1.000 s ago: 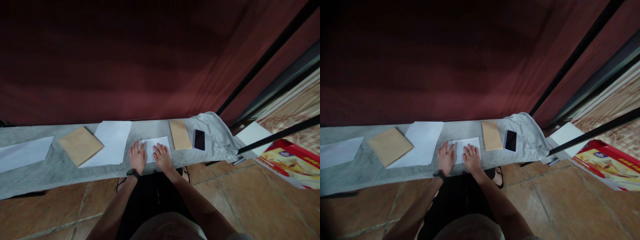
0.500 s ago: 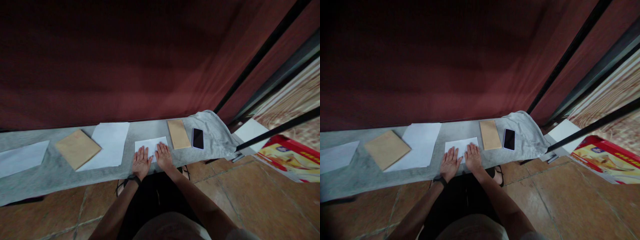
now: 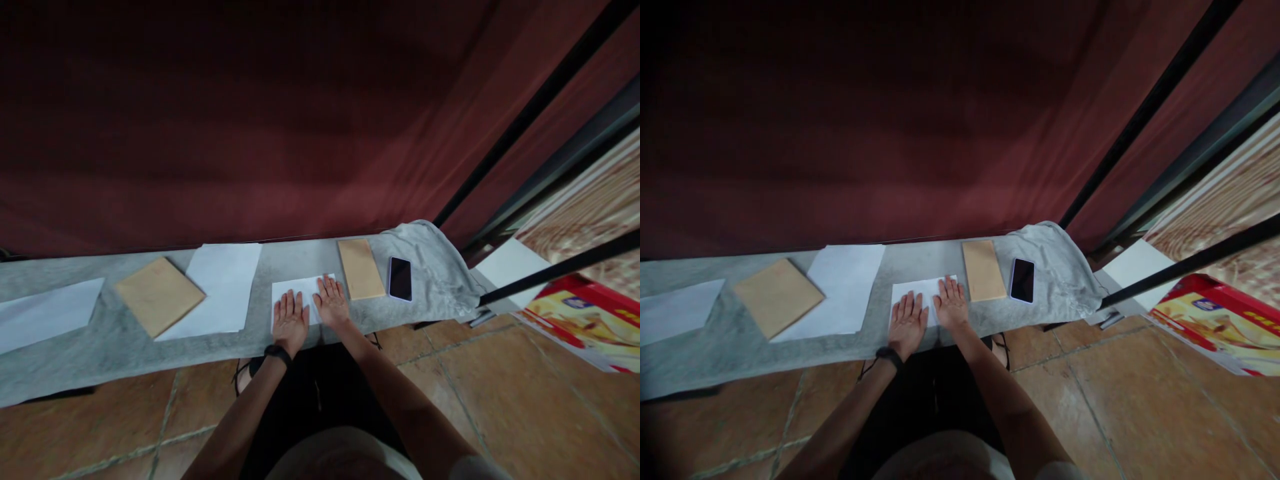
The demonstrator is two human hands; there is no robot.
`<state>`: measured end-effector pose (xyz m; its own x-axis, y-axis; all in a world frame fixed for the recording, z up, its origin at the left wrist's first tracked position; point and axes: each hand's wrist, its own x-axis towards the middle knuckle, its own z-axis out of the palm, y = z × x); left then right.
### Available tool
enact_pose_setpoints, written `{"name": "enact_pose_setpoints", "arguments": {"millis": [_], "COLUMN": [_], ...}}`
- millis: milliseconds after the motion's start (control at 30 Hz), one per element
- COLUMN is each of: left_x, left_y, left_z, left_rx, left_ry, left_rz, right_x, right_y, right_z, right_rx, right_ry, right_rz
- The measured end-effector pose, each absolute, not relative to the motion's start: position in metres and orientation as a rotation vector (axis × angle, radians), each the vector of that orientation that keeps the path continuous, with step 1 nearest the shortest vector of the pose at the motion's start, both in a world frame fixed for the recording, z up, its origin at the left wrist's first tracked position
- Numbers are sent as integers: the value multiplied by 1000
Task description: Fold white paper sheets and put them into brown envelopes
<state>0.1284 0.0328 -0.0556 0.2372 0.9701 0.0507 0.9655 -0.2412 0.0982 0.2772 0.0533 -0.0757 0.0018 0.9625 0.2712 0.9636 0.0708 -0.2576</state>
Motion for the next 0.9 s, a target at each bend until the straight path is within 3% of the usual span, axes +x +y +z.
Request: {"name": "enact_pose_setpoints", "arguments": {"millis": [900], "left_x": [89], "left_y": [50], "left_z": [-66], "left_rx": [2377], "left_ry": [1902], "left_rz": [370], "right_x": [258], "right_y": [19], "right_z": [-74], "right_rx": [-1786], "right_ry": [-2021], "right_rz": [-33]}}
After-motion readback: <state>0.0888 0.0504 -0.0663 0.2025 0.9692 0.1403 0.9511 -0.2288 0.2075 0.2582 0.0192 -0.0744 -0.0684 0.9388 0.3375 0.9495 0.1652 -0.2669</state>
